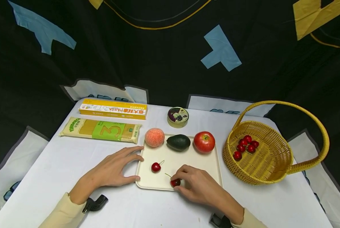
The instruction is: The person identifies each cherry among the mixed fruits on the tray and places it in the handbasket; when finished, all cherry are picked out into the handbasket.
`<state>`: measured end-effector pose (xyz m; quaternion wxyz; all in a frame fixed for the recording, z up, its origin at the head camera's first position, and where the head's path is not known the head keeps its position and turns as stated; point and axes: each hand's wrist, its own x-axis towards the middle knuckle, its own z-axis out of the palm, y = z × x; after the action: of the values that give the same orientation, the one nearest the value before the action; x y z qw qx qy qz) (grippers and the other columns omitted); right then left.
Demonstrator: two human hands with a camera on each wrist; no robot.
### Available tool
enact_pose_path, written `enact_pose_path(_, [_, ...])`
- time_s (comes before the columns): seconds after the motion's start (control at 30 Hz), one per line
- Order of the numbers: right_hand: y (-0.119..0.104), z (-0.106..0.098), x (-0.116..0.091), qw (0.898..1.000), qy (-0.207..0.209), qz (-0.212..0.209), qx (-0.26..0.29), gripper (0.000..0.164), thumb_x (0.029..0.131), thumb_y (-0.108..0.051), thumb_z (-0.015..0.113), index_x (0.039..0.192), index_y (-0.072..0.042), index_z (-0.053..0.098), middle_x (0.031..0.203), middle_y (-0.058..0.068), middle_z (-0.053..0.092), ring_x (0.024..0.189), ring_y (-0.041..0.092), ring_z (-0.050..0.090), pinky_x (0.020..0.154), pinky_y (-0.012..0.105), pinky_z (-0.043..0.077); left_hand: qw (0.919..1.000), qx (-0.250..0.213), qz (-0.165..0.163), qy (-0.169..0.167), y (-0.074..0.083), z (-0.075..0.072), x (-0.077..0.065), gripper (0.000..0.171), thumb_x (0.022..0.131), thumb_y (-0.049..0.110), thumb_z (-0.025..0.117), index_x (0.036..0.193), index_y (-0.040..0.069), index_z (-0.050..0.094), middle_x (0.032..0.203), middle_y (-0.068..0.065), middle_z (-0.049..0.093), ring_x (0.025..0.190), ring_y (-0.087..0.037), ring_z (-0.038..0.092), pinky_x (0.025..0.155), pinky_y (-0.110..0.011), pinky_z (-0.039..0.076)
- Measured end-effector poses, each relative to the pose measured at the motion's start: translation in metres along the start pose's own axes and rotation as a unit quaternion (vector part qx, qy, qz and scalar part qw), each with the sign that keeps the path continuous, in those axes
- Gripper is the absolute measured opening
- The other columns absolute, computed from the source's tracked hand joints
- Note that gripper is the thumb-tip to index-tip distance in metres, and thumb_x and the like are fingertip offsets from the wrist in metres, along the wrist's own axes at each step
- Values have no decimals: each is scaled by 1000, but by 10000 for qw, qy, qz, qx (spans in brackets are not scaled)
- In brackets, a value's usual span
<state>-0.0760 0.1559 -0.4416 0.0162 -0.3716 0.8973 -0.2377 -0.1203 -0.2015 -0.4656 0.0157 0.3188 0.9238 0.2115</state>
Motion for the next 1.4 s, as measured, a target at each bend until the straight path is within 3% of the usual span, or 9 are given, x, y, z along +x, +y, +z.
enact_pose_path(0.6, [-1, -6, -2, 9989, -391, 245, -94, 23, 93, -16, 83, 114, -21, 75, 114, -7, 69, 90, 4, 62, 80, 22, 57, 10000, 16, -23, -25, -1, 0, 0, 56, 87, 58, 84, 133, 29, 70, 170, 4, 42, 153, -27, 44, 120, -56, 43])
enact_pose_path(0.8, [5, -16, -6, 9990, -260, 365, 10, 23, 93, -14, 84, 112, -22, 74, 114, -9, 68, 94, 6, 64, 82, 25, 59, 10000, 21, -7, -33, -1, 2, 1, 57, 87, 60, 84, 133, 30, 69, 170, 5, 42, 154, -26, 44, 120, -56, 43])
enact_pose_path(1.07, [26, -50, -15, 9968, 468, 631, -137, 33, 87, -9, 89, 113, -22, 73, 113, -7, 69, 98, 12, 70, 86, 33, 64, 10000, 3, 13, -13, 0, 1, 0, 56, 87, 58, 84, 133, 29, 70, 170, 4, 42, 153, -27, 44, 120, -55, 43])
enact_pose_path(1.3, [56, -73, -28, 9884, 1483, 291, -156, 43, 80, 4, 90, 114, -15, 74, 113, -1, 73, 95, 14, 69, 78, 38, 65, 10000, 24, 6, 7, -1, 1, -1, 56, 87, 58, 84, 134, 29, 70, 169, 4, 43, 153, -26, 45, 120, -55, 44])
enact_pose_path(1.4, [67, -79, -36, 9836, 1759, 342, -188, 46, 77, 10, 89, 113, -14, 74, 114, -1, 74, 95, 13, 68, 76, 38, 65, 10000, 29, -8, 7, -1, 2, -1, 57, 87, 58, 84, 134, 29, 70, 169, 4, 43, 153, -26, 45, 119, -55, 44])
